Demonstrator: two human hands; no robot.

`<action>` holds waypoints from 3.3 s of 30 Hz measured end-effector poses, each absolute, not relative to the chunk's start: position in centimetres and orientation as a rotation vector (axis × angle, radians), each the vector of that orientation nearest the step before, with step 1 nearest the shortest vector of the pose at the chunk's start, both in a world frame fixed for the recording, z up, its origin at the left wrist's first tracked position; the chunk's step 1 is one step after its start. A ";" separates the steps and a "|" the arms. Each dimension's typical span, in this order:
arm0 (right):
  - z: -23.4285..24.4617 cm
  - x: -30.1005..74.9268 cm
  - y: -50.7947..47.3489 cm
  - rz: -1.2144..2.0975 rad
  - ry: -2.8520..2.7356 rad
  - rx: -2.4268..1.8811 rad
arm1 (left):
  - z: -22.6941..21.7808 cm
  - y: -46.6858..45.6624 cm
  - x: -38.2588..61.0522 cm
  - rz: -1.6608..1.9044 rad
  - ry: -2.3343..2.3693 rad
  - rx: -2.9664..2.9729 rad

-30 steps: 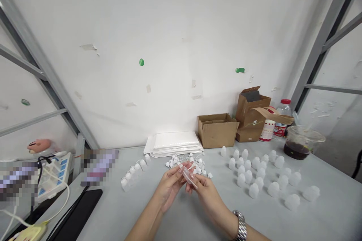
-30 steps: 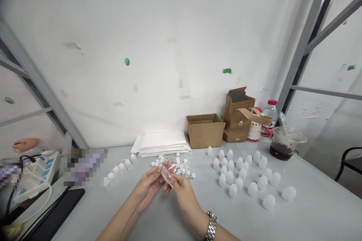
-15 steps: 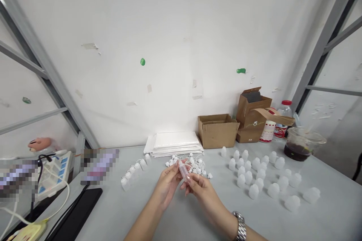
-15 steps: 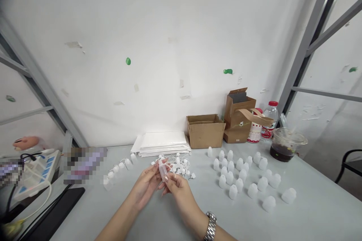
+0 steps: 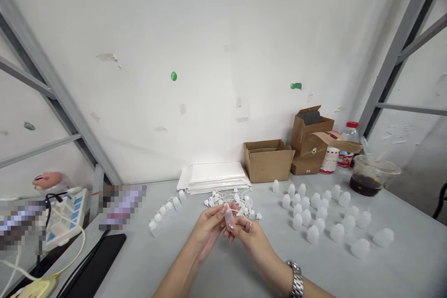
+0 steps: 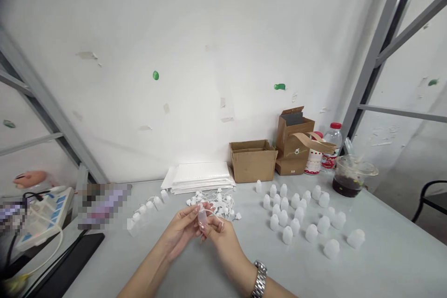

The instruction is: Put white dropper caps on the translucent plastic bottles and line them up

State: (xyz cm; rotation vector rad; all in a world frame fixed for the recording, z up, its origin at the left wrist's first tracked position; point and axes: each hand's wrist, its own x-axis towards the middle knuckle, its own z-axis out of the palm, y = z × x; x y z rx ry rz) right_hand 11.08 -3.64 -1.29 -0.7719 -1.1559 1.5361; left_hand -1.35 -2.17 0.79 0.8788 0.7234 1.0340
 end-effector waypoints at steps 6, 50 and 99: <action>-1.4 11.3 -3.4 1.592 -1.064 -0.769 | 0.8 -0.9 -2.3 1.202 0.882 0.912; -1.9 12.3 -1.7 1.229 -1.186 -1.138 | 0.4 0.6 -3.0 1.232 1.169 1.187; -1.9 12.3 -2.8 1.022 -1.401 -1.132 | -0.9 -1.0 -0.9 1.403 0.919 0.764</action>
